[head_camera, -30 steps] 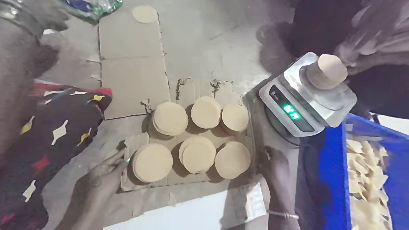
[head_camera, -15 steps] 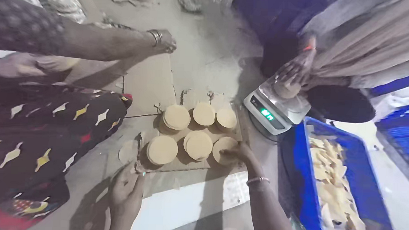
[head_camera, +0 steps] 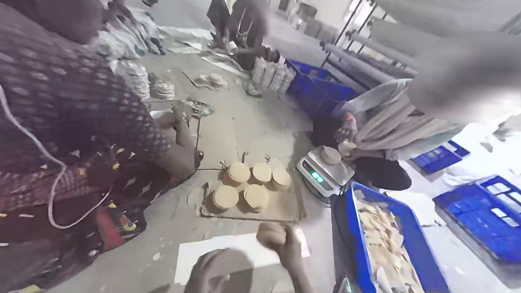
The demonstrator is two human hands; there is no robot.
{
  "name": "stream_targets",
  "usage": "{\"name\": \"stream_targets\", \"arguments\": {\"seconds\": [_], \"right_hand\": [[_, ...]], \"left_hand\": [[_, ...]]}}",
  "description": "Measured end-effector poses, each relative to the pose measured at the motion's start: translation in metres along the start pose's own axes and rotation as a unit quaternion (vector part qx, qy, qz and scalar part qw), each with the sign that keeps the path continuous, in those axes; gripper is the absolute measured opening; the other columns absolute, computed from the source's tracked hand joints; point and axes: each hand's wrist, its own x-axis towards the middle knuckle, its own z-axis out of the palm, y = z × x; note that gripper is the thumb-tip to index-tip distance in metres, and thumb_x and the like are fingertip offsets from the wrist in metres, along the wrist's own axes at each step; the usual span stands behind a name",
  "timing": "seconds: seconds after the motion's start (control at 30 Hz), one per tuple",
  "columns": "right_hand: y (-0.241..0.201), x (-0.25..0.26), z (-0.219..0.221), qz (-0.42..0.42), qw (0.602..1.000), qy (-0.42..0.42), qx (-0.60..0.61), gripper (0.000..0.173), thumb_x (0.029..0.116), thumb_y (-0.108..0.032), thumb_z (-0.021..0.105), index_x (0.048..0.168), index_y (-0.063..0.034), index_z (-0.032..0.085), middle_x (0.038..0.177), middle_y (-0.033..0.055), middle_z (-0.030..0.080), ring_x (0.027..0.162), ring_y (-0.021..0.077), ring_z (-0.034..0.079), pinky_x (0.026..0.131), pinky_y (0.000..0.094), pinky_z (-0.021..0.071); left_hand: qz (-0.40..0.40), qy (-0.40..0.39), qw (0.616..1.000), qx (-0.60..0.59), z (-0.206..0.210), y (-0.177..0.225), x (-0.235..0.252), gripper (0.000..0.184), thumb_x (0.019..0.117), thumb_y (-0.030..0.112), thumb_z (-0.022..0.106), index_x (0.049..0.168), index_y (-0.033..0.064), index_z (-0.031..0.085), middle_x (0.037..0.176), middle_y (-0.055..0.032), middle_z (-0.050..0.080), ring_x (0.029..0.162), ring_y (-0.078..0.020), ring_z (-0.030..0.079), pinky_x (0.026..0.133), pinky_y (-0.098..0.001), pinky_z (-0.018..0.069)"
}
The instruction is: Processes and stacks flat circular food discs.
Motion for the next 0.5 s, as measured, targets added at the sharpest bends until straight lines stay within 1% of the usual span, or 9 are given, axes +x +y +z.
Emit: {"name": "stream_targets", "arguments": {"seconds": [0.03, 0.1, 0.17, 0.2, 0.23, 0.3, 0.33, 0.4, 0.5], "right_hand": [[-0.001, -0.032, 0.007, -0.036, 0.999, -0.024, 0.000, 0.063, 0.0748, -0.010, 0.088, 0.129, 0.0067, 0.062, 0.113, 0.0256, 0.071, 0.104, 0.0398, 0.070, 0.095, 0.0568, 0.0542], [0.004, -0.084, 0.025, -0.085, 0.994, -0.071, -0.002, 0.050, 0.0757, -0.013, 0.088, 0.118, 0.0057, 0.069, 0.106, 0.0229, 0.073, 0.099, 0.0366, 0.071, 0.091, 0.0542, 0.0564], [0.008, -0.113, 0.042, -0.087, 0.985, -0.142, -0.036, 0.042, 0.0815, -0.010, 0.081, 0.118, 0.0086, 0.069, 0.112, 0.0253, 0.071, 0.106, 0.0374, 0.069, 0.097, 0.0534, 0.0532], [0.010, -0.119, 0.048, -0.064, 0.977, -0.194, -0.063, 0.043, 0.0852, -0.010, 0.076, 0.123, 0.0087, 0.066, 0.118, 0.0252, 0.070, 0.112, 0.0360, 0.067, 0.102, 0.0511, 0.0494], [0.015, -0.124, 0.053, -0.053, 0.972, -0.215, -0.076, 0.044, 0.0863, -0.010, 0.074, 0.125, 0.0093, 0.065, 0.121, 0.0250, 0.069, 0.116, 0.0347, 0.066, 0.105, 0.0492, 0.0479], [0.029, -0.127, 0.064, -0.068, 0.980, -0.177, -0.054, 0.041, 0.0857, -0.007, 0.073, 0.122, 0.0111, 0.066, 0.117, 0.0261, 0.071, 0.111, 0.0358, 0.068, 0.102, 0.0500, 0.0505], [0.038, -0.124, 0.069, -0.073, 0.983, -0.168, -0.036, 0.043, 0.0857, -0.006, 0.073, 0.124, 0.0110, 0.065, 0.115, 0.0270, 0.071, 0.109, 0.0379, 0.069, 0.100, 0.0529, 0.0516], [0.056, -0.120, 0.073, -0.077, 0.982, -0.174, -0.007, 0.046, 0.0863, -0.008, 0.074, 0.128, 0.0077, 0.063, 0.115, 0.0241, 0.072, 0.107, 0.0367, 0.070, 0.098, 0.0550, 0.0522], [0.060, -0.116, 0.064, -0.134, 0.977, -0.152, 0.062, 0.044, 0.0793, -0.006, 0.079, 0.121, 0.0055, 0.070, 0.118, 0.0194, 0.072, 0.111, 0.0298, 0.069, 0.103, 0.0479, 0.0515]], "left_hand": [[0.055, -0.029, 0.998, 0.022, 0.007, 0.004, -0.004, 0.055, 0.0903, 0.016, 0.071, 0.138, -0.0069, 0.058, 0.140, -0.0271, 0.059, 0.133, -0.0484, 0.052, 0.110, -0.0646, 0.0395], [0.112, -0.110, 0.986, 0.061, 0.018, 0.017, -0.015, 0.063, 0.0885, 0.014, 0.074, 0.143, -0.0098, 0.051, 0.146, -0.0301, 0.053, 0.139, -0.0500, 0.046, 0.116, -0.0651, 0.0327], [0.099, -0.218, 0.964, 0.114, 0.029, 0.030, -0.024, 0.074, 0.0873, 0.012, 0.077, 0.150, -0.0065, 0.044, 0.153, -0.0300, 0.045, 0.147, -0.0472, 0.038, 0.122, -0.0665, 0.0174], [0.069, -0.276, 0.947, 0.151, 0.035, 0.034, -0.027, 0.074, 0.0915, 0.012, 0.074, 0.155, -0.0029, 0.039, 0.157, -0.0275, 0.041, 0.150, -0.0445, 0.033, 0.123, -0.0668, 0.0096], [0.033, -0.321, 0.928, 0.184, 0.042, 0.035, -0.028, 0.070, 0.0967, 0.010, 0.068, 0.158, 0.0011, 0.035, 0.159, -0.0255, 0.040, 0.151, -0.0430, 0.032, 0.124, -0.0672, 0.0043], [0.013, -0.319, 0.922, 0.218, 0.053, 0.026, -0.029, 0.055, 0.1001, 0.000, 0.056, 0.154, 0.0019, 0.043, 0.152, -0.0262, 0.048, 0.145, -0.0442, 0.041, 0.123, -0.0691, 0.0070], [0.006, -0.303, 0.927, 0.222, 0.055, 0.020, -0.029, 0.050, 0.1000, -0.002, 0.055, 0.150, 0.0007, 0.049, 0.148, -0.0265, 0.052, 0.142, -0.0447, 0.045, 0.123, -0.0691, 0.0082], [-0.011, -0.264, 0.943, 0.200, 0.052, 0.013, -0.033, 0.044, 0.0968, -0.002, 0.060, 0.140, -0.0029, 0.057, 0.142, -0.0263, 0.057, 0.139, -0.0451, 0.048, 0.121, -0.0723, 0.0079], [-0.073, -0.217, 0.951, 0.207, 0.036, 0.023, -0.036, 0.051, 0.0901, -0.008, 0.063, 0.140, 0.0021, 0.057, 0.142, -0.0203, 0.059, 0.142, -0.0389, 0.046, 0.122, -0.0710, 0.0014]]}}
